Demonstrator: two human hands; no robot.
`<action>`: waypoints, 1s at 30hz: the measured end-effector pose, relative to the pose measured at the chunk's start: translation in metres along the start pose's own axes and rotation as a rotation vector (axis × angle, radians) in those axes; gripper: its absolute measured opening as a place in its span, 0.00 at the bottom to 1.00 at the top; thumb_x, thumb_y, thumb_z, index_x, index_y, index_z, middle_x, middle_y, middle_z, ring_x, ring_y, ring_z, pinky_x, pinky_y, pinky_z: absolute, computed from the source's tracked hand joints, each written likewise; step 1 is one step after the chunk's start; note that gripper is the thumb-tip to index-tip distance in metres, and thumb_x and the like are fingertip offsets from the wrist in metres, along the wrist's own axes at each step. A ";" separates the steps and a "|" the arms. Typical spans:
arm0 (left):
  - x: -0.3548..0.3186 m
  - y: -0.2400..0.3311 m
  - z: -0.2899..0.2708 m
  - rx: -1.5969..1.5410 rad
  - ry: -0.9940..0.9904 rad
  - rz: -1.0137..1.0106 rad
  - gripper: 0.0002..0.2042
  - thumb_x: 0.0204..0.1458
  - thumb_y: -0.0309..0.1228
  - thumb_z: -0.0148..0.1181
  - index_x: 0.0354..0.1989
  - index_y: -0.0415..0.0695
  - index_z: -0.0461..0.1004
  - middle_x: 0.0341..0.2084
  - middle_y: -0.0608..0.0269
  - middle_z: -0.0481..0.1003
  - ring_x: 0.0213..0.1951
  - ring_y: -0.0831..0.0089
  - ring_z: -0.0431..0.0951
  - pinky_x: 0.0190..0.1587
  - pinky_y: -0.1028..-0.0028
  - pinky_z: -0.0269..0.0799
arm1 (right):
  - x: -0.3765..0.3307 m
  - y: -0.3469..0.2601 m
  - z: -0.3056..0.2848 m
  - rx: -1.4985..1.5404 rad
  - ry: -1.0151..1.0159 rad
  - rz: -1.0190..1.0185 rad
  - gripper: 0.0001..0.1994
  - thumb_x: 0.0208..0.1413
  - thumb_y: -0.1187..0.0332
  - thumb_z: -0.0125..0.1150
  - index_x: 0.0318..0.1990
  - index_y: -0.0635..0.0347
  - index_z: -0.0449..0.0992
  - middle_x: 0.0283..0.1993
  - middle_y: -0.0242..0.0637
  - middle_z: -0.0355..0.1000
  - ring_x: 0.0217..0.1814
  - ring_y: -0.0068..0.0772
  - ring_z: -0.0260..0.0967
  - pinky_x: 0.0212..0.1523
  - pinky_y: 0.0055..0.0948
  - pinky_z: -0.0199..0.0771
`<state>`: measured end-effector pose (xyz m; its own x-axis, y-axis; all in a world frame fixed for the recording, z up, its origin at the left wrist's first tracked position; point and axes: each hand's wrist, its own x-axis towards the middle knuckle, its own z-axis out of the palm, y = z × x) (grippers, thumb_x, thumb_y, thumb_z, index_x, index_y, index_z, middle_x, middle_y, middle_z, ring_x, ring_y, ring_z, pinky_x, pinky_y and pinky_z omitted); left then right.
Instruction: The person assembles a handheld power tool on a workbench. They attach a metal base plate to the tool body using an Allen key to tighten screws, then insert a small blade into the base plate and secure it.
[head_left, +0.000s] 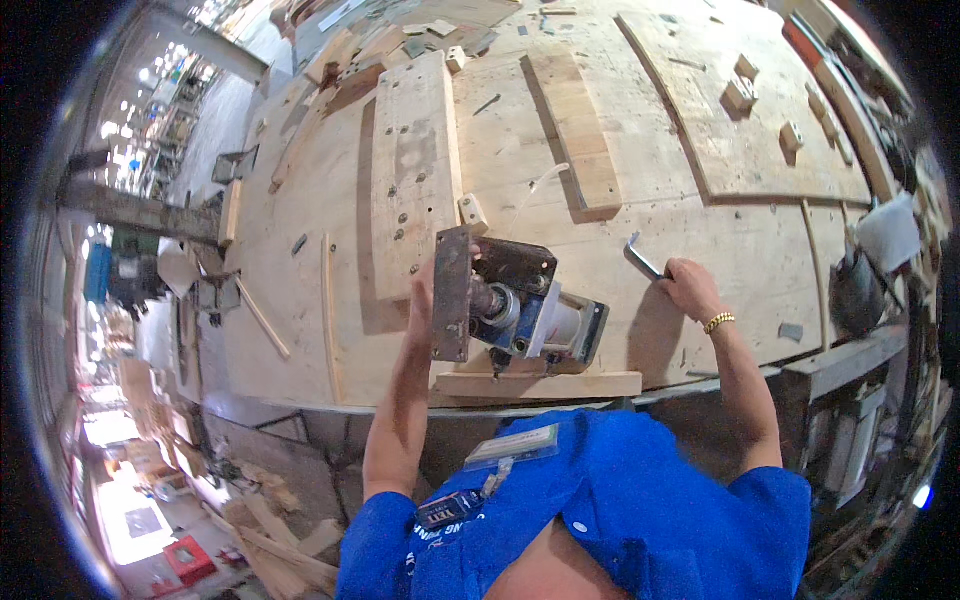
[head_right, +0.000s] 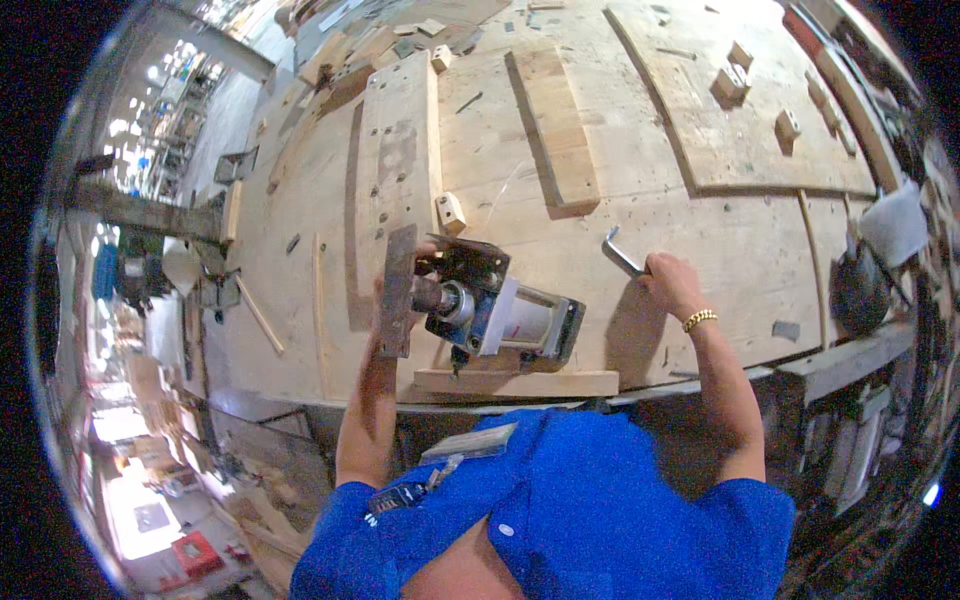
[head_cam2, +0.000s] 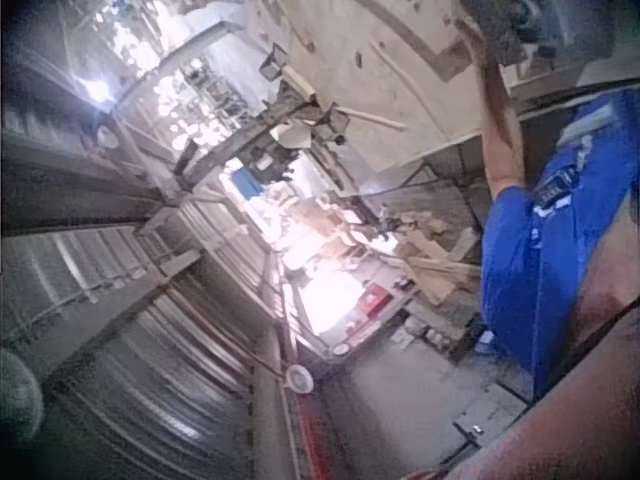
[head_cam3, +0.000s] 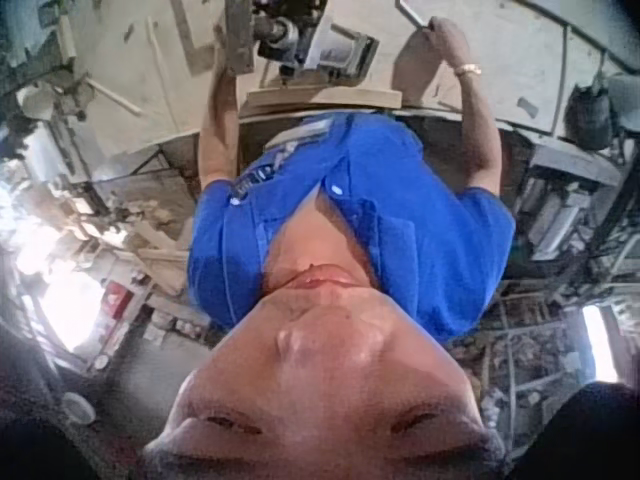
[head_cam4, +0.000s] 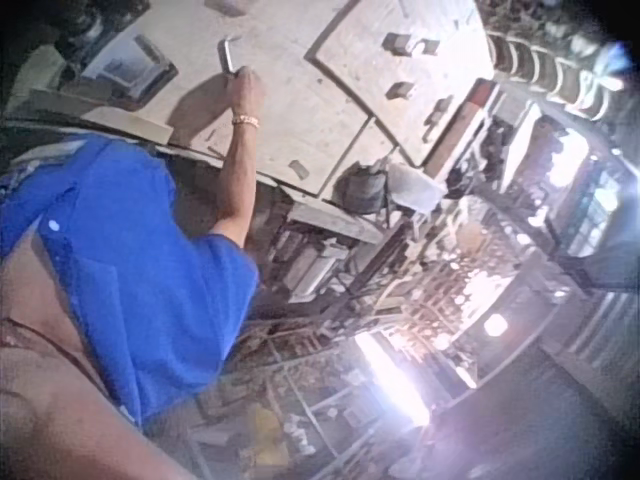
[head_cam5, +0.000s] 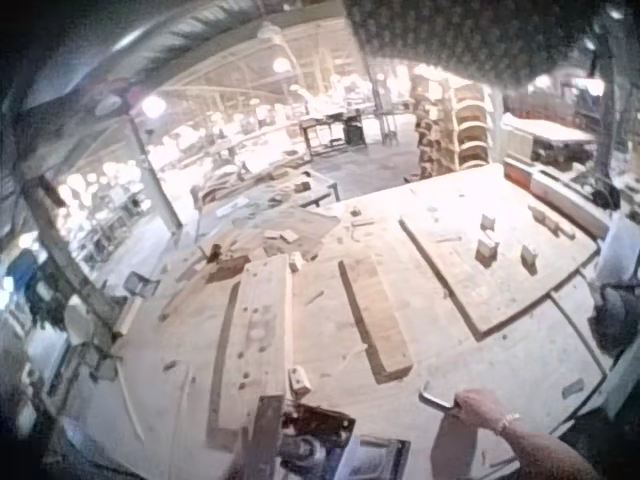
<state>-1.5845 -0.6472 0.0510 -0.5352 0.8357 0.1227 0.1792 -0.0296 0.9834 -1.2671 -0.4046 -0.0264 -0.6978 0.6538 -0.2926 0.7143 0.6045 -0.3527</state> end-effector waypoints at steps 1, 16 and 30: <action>0.004 0.008 0.013 -0.134 0.041 -0.009 0.08 0.46 0.24 0.61 0.36 0.38 0.74 0.32 0.64 0.74 0.33 0.78 0.76 0.34 0.79 0.73 | 0.004 0.004 -0.004 -0.029 -0.030 -0.009 0.12 0.51 0.64 0.57 0.36 0.64 0.70 0.35 0.49 0.71 0.42 0.50 0.68 0.43 0.41 0.67; 0.001 -0.003 0.014 -0.114 0.043 0.065 0.11 0.44 0.26 0.63 0.36 0.37 0.75 0.36 0.62 0.72 0.37 0.76 0.72 0.38 0.77 0.69 | 0.030 -0.255 -0.219 0.980 0.214 -0.918 0.09 0.60 0.78 0.46 0.47 0.68 0.65 0.41 0.45 0.72 0.44 0.39 0.74 0.45 0.33 0.76; -0.002 -0.019 0.015 -0.191 0.054 0.293 0.12 0.40 0.28 0.68 0.34 0.42 0.74 0.33 0.65 0.69 0.35 0.74 0.69 0.32 0.75 0.66 | 0.076 -0.332 -0.163 0.305 -0.480 -0.654 0.06 0.52 0.79 0.56 0.38 0.66 0.70 0.36 0.39 0.75 0.42 0.27 0.73 0.47 0.28 0.73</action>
<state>-1.5749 -0.6400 0.0303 -0.5275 0.7468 0.4051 0.1767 -0.3700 0.9121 -1.5481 -0.4814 0.2130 -0.9598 -0.0867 -0.2670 0.1640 0.5988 -0.7840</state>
